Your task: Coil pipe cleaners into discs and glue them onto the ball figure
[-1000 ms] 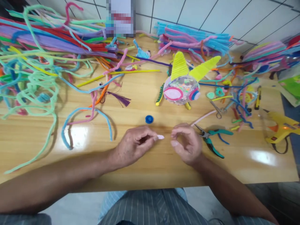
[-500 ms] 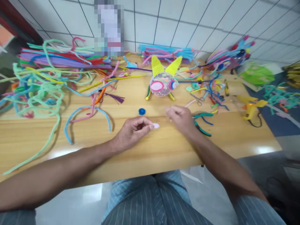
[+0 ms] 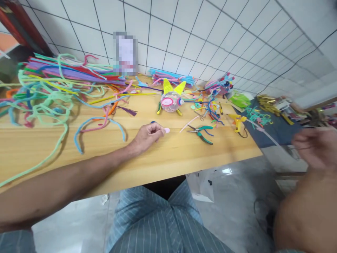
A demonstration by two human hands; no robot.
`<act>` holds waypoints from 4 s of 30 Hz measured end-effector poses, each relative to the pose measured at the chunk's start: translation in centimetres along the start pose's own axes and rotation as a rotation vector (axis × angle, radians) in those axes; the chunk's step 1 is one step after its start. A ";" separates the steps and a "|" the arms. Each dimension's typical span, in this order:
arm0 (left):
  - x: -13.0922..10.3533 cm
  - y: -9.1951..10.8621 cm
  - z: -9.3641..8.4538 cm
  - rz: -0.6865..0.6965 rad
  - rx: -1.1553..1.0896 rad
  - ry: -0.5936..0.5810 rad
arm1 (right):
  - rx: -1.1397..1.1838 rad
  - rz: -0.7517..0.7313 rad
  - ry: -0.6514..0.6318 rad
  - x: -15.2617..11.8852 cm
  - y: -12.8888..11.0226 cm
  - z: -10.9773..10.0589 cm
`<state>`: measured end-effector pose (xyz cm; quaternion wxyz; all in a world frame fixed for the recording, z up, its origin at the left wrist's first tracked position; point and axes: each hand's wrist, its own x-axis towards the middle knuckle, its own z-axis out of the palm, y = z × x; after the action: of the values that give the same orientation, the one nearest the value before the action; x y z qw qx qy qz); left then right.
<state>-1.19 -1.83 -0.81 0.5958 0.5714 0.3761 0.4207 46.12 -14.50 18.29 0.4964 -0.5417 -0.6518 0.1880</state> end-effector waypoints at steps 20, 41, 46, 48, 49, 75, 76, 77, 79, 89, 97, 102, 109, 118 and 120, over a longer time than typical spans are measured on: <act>-0.7 -0.3 0.3 0.162 0.121 0.009 | -0.215 -0.495 -0.160 2.2 1.7 29.9; -0.8 0.0 0.1 0.364 0.524 0.005 | 0.126 -0.287 -0.564 1.9 6.1 32.6; -0.8 -0.1 0.2 0.333 0.493 0.022 | 0.128 -0.265 -0.527 1.4 6.3 32.7; -0.8 0.0 0.2 0.332 0.493 0.029 | 0.131 -0.239 -0.493 1.2 6.3 32.7; -0.8 0.0 0.2 0.337 0.498 0.028 | 0.129 -0.233 -0.477 1.2 6.2 32.7; -0.7 -0.2 0.3 0.269 0.387 0.045 | 0.076 -0.324 -0.397 1.0 5.9 33.3; -0.7 -0.2 0.3 0.284 0.399 0.041 | 0.080 -0.334 -0.394 1.0 5.9 33.3; -0.7 -0.2 0.3 0.298 0.406 0.038 | 0.084 -0.344 -0.393 1.0 6.0 33.4; -0.7 -0.2 0.3 0.316 0.414 0.038 | 0.089 -0.352 -0.387 0.9 6.0 33.4; -0.7 -0.2 0.4 0.342 0.424 0.044 | 0.091 -0.349 -0.366 1.0 5.7 33.4; -0.8 -0.3 0.5 0.299 0.454 0.077 | 0.096 -0.358 -0.354 1.0 5.6 33.5; -0.8 -0.3 0.7 0.256 0.417 0.093 | 0.095 -0.350 -0.350 1.0 5.7 33.5; -0.8 -0.1 0.6 0.259 0.408 0.098 | 0.064 -0.332 -0.356 0.9 5.6 33.4; -0.7 -0.1 0.6 0.291 0.395 0.102 | 0.075 -0.334 -0.347 0.9 5.7 33.6; -0.7 -0.1 0.6 0.283 0.388 0.103 | 0.077 -0.338 -0.350 0.9 5.7 33.6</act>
<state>-0.86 -2.73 -0.89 0.3901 0.6999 0.3961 0.4484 20.61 -1.95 -0.48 0.4207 -0.3650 -0.8015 0.2179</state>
